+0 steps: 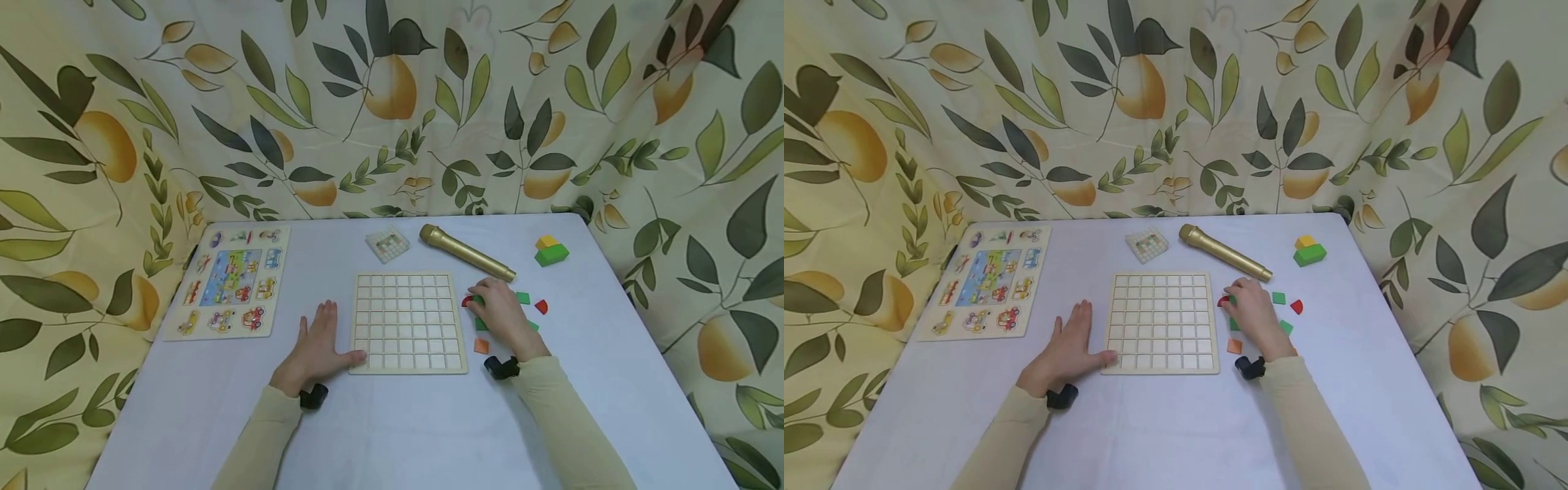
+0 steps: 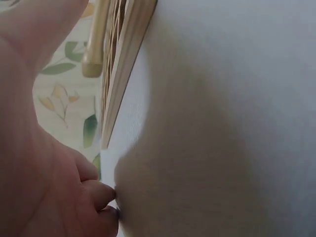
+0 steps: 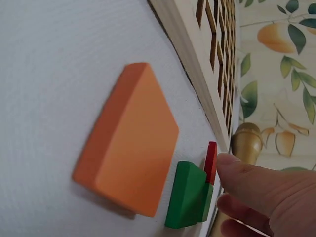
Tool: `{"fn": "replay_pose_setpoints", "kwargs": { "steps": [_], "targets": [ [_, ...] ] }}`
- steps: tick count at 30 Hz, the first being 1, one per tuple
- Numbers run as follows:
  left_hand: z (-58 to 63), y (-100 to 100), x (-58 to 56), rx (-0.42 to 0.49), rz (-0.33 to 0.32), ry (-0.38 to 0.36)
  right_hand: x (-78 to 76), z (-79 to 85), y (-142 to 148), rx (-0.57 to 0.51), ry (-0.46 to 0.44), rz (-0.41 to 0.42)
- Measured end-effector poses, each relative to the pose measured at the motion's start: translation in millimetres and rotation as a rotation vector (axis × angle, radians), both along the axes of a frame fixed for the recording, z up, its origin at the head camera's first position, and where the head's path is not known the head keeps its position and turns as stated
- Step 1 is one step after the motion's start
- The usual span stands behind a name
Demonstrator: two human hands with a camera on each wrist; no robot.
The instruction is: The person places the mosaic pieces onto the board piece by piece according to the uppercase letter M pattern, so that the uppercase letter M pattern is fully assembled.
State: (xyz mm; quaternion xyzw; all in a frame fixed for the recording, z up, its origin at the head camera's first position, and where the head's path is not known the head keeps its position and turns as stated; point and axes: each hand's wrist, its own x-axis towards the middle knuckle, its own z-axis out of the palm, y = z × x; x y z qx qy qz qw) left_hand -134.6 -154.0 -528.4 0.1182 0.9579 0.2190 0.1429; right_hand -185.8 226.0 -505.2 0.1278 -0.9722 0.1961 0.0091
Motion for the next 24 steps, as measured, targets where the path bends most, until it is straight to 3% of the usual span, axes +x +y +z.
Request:
{"fn": "replay_pose_setpoints", "kwargs": {
  "steps": [14, 24],
  "targets": [
    [-2.3, 5.4, 9.3, -0.06, -0.092, 0.017, -2.5, -10.2, 2.4, 0.004, -0.037, -0.022],
    [-6.6, 4.3, 10.8, -0.115, -0.111, 0.021, -5.3, -14.2, 1.4, -0.004, -0.046, -0.038]
  ]
}}
